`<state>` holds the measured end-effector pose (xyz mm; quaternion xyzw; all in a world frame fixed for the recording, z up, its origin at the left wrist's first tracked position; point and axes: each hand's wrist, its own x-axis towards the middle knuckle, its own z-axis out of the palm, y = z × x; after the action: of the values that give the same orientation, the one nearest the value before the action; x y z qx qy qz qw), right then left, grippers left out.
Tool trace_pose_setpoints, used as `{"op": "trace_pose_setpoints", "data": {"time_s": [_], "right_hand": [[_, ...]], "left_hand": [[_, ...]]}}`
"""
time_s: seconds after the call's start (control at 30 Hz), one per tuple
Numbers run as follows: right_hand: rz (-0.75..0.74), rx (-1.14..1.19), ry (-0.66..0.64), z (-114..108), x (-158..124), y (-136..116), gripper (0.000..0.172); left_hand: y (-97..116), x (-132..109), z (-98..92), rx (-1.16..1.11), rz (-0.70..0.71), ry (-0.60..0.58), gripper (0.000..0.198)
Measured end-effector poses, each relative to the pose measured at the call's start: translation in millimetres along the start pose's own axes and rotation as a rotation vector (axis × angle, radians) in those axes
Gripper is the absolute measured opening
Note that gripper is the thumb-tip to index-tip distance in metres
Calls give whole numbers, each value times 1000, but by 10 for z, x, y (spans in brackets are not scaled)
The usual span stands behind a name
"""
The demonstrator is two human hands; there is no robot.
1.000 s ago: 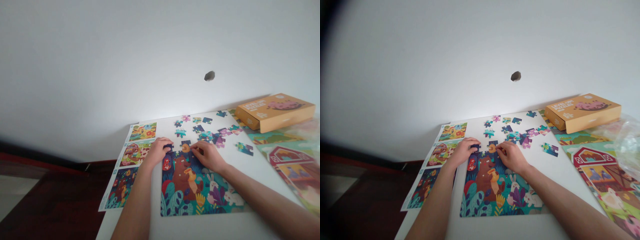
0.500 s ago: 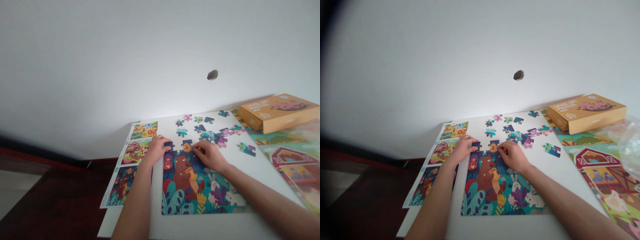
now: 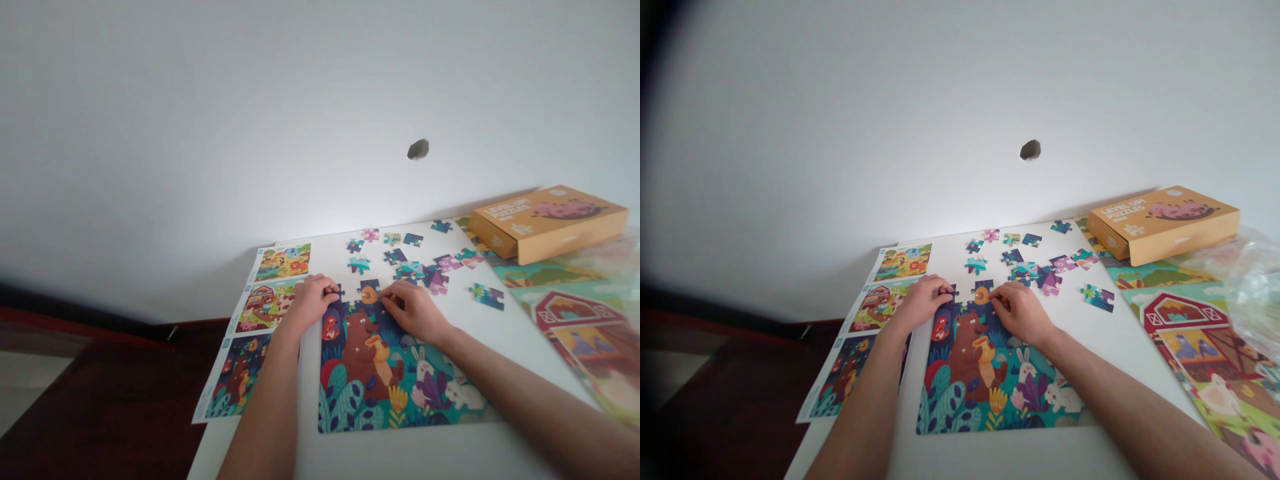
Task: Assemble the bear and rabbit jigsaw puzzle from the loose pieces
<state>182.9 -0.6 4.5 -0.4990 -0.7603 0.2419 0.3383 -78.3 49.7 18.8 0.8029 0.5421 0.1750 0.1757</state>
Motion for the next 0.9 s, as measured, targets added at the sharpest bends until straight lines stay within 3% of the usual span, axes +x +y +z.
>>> {"op": "trace_pose_setpoints", "data": {"time_s": [0.3,0.9], "right_hand": [[-31,-12,-46,1,-9,8,17],[-151,-185,-236,-103,-23,-47,22]], "left_hand": [[30,-1,73,-21,60,78,8],[118,-2,89,-38,50,9,22]]}}
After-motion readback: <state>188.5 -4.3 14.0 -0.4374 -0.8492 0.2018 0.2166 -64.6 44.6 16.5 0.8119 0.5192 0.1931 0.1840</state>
